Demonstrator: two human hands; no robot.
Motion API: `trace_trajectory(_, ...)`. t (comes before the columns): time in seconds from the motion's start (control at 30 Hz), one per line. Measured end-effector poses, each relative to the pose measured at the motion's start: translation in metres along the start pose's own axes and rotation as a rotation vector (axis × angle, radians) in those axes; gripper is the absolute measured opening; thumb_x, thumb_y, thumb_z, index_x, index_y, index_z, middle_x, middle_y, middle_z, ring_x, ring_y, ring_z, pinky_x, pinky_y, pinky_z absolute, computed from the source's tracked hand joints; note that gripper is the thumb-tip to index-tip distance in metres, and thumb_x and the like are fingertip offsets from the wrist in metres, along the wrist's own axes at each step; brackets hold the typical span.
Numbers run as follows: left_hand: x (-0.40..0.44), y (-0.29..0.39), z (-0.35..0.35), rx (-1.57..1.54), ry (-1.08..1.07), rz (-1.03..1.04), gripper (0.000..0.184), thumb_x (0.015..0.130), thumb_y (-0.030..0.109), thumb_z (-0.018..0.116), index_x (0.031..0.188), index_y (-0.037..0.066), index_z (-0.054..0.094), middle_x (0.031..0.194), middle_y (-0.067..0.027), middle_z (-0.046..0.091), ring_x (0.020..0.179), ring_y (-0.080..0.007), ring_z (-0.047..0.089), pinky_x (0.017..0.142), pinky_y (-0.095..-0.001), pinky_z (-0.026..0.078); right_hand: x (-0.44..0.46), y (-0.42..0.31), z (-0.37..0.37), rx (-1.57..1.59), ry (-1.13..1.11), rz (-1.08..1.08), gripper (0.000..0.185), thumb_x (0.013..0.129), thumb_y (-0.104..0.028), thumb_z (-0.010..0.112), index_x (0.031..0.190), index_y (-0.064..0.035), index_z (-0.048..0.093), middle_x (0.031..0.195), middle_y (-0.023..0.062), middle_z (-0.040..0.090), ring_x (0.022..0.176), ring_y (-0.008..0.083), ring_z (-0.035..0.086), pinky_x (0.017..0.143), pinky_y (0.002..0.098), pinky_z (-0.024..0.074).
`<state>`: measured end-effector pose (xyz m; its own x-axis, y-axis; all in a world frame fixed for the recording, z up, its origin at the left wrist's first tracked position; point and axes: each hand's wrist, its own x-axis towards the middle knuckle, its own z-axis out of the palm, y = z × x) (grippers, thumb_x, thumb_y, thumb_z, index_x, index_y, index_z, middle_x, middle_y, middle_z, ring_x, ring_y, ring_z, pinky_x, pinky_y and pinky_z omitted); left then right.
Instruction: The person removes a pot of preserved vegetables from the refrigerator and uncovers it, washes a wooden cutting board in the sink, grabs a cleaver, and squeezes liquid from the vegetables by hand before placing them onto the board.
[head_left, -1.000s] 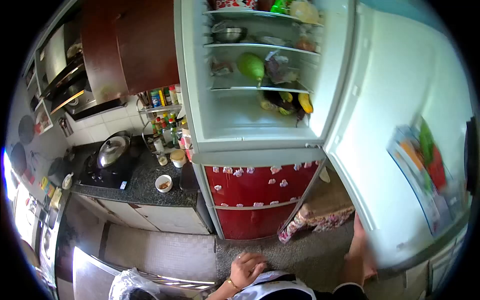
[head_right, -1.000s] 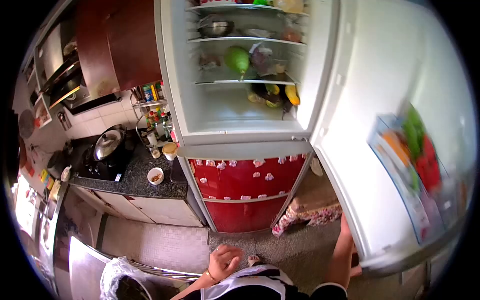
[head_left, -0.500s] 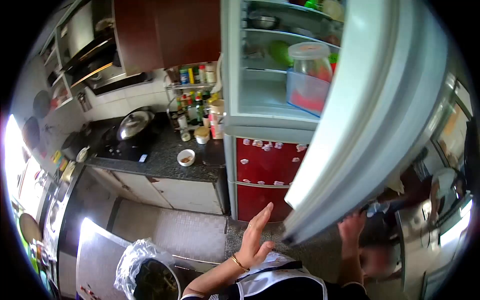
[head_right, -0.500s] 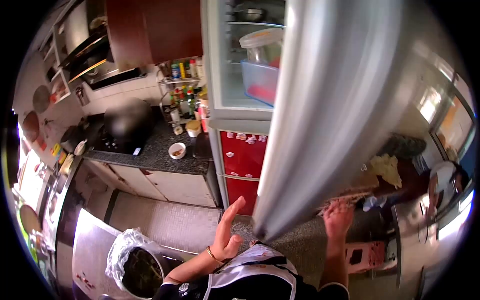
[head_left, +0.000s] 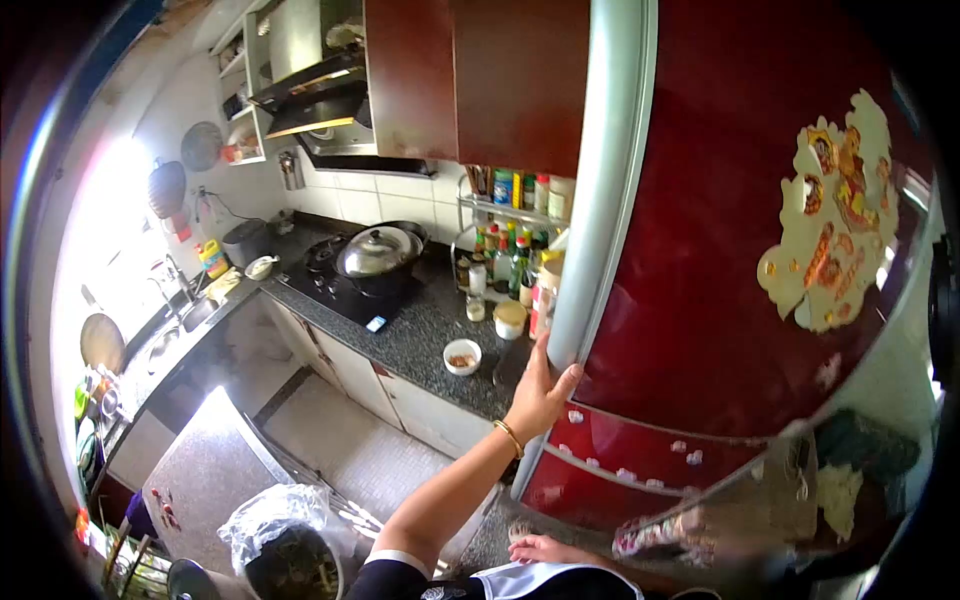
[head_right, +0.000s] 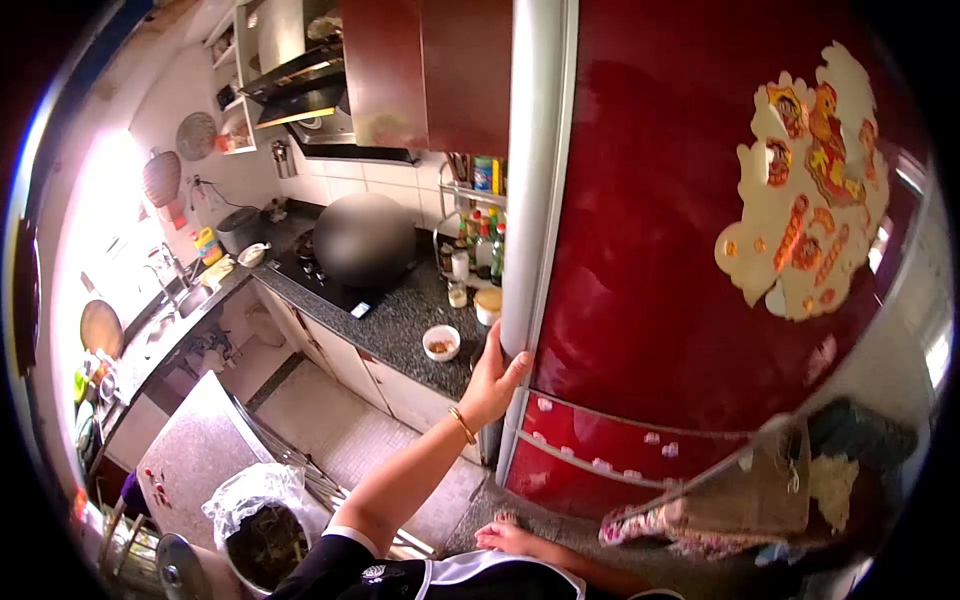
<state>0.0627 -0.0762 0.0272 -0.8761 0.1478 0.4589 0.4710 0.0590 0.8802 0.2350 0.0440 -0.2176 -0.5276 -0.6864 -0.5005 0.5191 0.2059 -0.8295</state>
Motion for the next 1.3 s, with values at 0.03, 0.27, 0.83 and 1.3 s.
trace_trajectory(0.03, 0.013, -0.001, 0.004, -0.016, 0.008, -0.015, 0.075, 0.084, 0.037, 0.055, 0.134, -0.003, 0.016, 0.129, -0.0281, 0.036, 0.12, -0.0352, 0.038, 0.098, -0.0375, 0.031, 0.008, -0.01, -0.016, -0.06, 0.008, -0.068, 0.032, 0.088, -0.026, 0.056, 0.111, -0.0048, 0.053, 0.097, 0.0055, 0.06, 0.09, 0.0107, 0.055, 0.077, 0.0237, 0.044)
trace_trajectory(0.27, 0.049, -0.04, 0.003, 0.336, -0.023, 0.146, 0.074, 0.079, 0.029, 0.063, 0.133, -0.002, 0.023, 0.13, -0.025, 0.035, 0.12, -0.0363, 0.038, 0.098, -0.0375, 0.033, 0.097, -0.081, -0.088, -0.237, 0.043, -0.161, 0.029, 0.086, -0.023, 0.058, 0.105, -0.002, 0.055, 0.094, 0.0046, 0.059, 0.087, 0.0122, 0.053, 0.079, 0.0272, 0.0436)
trace_trajectory(0.83, -0.072, -0.012, -0.175, 0.867, 0.047, -0.072, 0.03, 0.077, 0.024, 0.063, 0.102, 0.008, 0.058, 0.107, -0.0079, 0.056, 0.105, -0.0251, 0.05, 0.09, -0.0386, 0.038, 0.34, -0.183, -0.004, -0.501, -0.284, -0.102, 0.025, 0.087, -0.021, 0.051, 0.102, -0.0024, 0.057, 0.089, 0.0066, 0.061, 0.081, 0.014, 0.056, 0.073, 0.0282, 0.0459)
trace_trajectory(1.3, -0.365, 0.013, -0.13, 0.524, 2.447, -0.791, 0.044, 0.091, 0.032, 0.042, 0.123, 0.002, 0.042, 0.123, -0.0139, 0.046, 0.109, -0.0285, 0.047, 0.09, -0.0388, 0.04, 0.404, -0.22, 0.191, -0.619, -1.11, 0.085, 0.026, 0.089, -0.02, 0.052, 0.104, 0.0007, 0.054, 0.09, 0.0047, 0.06, 0.082, 0.0118, 0.055, 0.075, 0.0256, 0.045)
